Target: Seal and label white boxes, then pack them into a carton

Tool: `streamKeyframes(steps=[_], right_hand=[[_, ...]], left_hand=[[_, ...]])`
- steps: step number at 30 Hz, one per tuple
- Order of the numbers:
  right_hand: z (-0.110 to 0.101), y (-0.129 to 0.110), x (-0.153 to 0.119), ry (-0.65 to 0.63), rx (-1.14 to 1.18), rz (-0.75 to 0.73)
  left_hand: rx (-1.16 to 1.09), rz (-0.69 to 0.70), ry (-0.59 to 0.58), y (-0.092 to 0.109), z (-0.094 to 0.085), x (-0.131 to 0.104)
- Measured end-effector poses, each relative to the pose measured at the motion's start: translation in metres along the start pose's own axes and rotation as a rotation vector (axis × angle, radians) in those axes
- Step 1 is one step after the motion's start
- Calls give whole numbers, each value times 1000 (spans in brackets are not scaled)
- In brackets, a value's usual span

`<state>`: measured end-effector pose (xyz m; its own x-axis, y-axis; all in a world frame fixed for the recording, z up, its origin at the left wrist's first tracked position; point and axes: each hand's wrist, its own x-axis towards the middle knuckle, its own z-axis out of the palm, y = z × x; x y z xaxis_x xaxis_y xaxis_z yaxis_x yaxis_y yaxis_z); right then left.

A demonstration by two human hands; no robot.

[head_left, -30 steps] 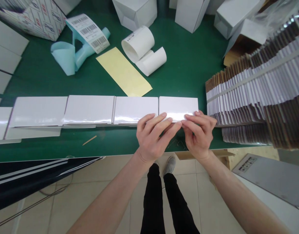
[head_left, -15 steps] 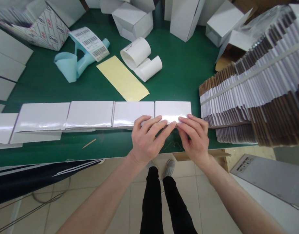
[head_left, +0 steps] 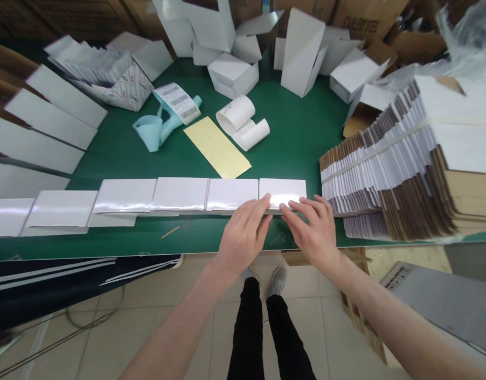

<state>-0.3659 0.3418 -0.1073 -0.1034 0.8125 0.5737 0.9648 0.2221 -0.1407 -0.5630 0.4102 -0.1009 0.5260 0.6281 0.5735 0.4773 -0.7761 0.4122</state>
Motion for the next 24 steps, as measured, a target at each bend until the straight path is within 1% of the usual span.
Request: streamKeyframes(steps=[3,6,8,10,13,15,17,19,21,24], right_hand=[[-18,-5,14,-105,16,26],[-27,-11,30,-149,14,64],[-27,-13,39,-163,14,67],[-24,-13,42,-168,32,43],[-18,-10,32,-145,56,-15],[-17,-9,20,-142,61,-54],[-18,-9,8,-171,59,-80],[-21,-10,4,-208,39,-88],[-24,-12,10,-217,11,-89],[-31,-15,31,-209,-3,-107]], left_hand=[[53,-106,94,-1,-37,-14],[191,-228,118,-16,-82,-29],[277,-308,116,-34,-115,-35],[347,-355,107,-55,-148,-38],[427,-411,60,-88,-192,-41],[471,-459,22,-106,-215,-46],[508,-515,-9,-120,-231,-53],[541,-576,-28,-132,-242,-61],[581,-657,-17,-145,-248,-68],[641,-825,47,-166,-249,-74]])
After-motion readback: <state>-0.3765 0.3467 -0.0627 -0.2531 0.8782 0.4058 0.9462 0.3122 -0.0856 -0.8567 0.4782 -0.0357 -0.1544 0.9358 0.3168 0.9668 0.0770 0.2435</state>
